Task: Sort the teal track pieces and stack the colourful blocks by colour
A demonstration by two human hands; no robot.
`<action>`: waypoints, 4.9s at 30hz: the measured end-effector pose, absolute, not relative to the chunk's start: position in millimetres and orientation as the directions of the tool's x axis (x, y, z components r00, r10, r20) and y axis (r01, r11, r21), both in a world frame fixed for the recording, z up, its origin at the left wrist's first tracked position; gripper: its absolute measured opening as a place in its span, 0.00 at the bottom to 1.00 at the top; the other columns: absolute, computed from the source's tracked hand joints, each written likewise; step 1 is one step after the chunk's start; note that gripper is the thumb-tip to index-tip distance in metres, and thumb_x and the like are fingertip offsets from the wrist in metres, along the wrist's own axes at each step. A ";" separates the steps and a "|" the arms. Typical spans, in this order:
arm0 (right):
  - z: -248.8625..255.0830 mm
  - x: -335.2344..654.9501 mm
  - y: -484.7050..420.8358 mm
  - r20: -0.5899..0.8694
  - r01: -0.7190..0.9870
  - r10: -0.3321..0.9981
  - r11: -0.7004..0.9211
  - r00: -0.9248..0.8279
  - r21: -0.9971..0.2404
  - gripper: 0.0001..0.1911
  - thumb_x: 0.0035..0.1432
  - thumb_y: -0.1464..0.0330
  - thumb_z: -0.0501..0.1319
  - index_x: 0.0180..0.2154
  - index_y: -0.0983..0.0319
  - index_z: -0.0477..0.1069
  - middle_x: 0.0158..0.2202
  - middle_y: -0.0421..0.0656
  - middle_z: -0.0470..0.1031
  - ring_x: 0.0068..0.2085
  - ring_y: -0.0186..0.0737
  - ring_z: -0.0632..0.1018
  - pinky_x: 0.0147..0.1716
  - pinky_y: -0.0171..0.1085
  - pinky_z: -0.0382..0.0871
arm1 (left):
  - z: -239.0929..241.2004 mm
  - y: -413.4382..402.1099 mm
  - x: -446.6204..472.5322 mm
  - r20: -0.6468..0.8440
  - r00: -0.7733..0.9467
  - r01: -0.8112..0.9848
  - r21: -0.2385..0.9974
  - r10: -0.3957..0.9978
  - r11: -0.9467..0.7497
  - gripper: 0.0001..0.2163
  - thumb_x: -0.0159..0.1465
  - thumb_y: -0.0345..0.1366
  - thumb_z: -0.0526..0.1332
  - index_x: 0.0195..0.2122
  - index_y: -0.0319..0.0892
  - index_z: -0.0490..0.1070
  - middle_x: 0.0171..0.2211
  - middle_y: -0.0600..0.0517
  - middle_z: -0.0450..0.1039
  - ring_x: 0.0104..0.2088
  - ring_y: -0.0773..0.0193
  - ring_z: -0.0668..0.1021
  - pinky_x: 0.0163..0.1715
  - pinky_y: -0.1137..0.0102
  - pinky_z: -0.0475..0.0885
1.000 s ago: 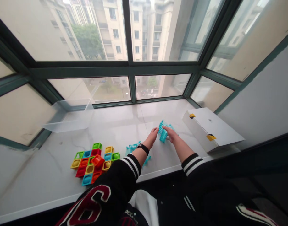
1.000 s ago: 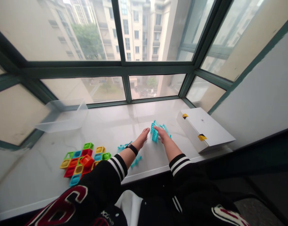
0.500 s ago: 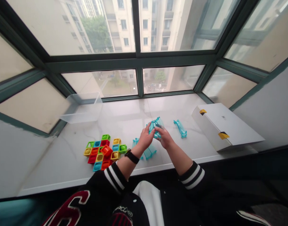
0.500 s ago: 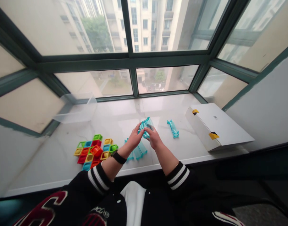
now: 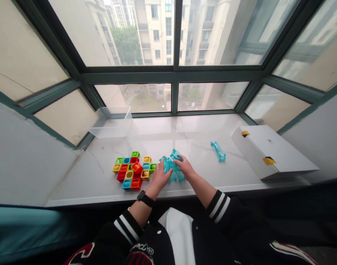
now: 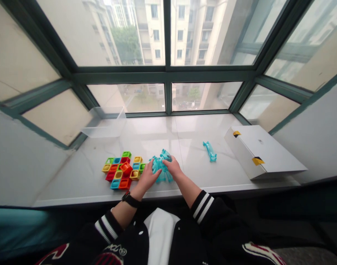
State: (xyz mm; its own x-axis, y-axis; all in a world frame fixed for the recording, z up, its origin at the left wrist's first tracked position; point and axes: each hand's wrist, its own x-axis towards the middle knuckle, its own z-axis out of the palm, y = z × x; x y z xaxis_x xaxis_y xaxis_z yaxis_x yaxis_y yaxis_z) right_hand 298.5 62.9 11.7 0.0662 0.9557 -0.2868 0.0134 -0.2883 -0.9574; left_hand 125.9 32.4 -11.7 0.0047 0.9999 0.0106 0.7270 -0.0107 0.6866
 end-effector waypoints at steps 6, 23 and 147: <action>-7.9 322.1 68.1 -0.140 0.379 0.981 -0.180 0.131 -0.908 0.23 0.51 0.62 0.69 0.50 0.57 0.77 0.51 0.45 0.80 0.48 0.50 0.82 0.51 0.47 0.77 | -23.4 32.1 117.6 0.185 0.102 0.799 0.570 0.977 -0.192 0.33 0.67 0.40 0.63 0.71 0.43 0.56 0.61 0.37 0.71 0.62 0.45 0.75 0.62 0.50 0.71; -11.0 325.5 70.8 -0.065 0.685 0.996 -0.084 0.053 -0.724 0.15 0.49 0.69 0.68 0.41 0.57 0.72 0.41 0.42 0.81 0.40 0.44 0.80 0.39 0.39 0.71 | -10.6 36.8 109.1 0.130 0.126 0.856 0.487 0.983 -0.175 0.30 0.66 0.40 0.63 0.69 0.40 0.61 0.61 0.35 0.73 0.59 0.45 0.78 0.59 0.54 0.74; -6.6 412.7 32.6 0.192 0.593 0.978 0.109 0.078 -0.798 0.17 0.64 0.55 0.60 0.47 0.58 0.75 0.48 0.48 0.81 0.43 0.47 0.80 0.45 0.44 0.76 | -6.3 27.3 139.4 0.182 0.478 0.815 0.272 0.859 -0.512 0.23 0.64 0.39 0.71 0.60 0.50 0.72 0.59 0.42 0.72 0.69 0.40 0.66 0.69 0.36 0.57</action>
State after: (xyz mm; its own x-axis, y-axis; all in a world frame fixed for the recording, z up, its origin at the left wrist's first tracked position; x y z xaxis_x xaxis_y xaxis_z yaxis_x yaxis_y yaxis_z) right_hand 412.7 32.6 -6.6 0.0779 0.9784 0.1917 0.5931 0.1090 -0.7977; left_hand 139.4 27.3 -6.3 0.4783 0.8591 0.1824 0.8150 -0.5115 0.2722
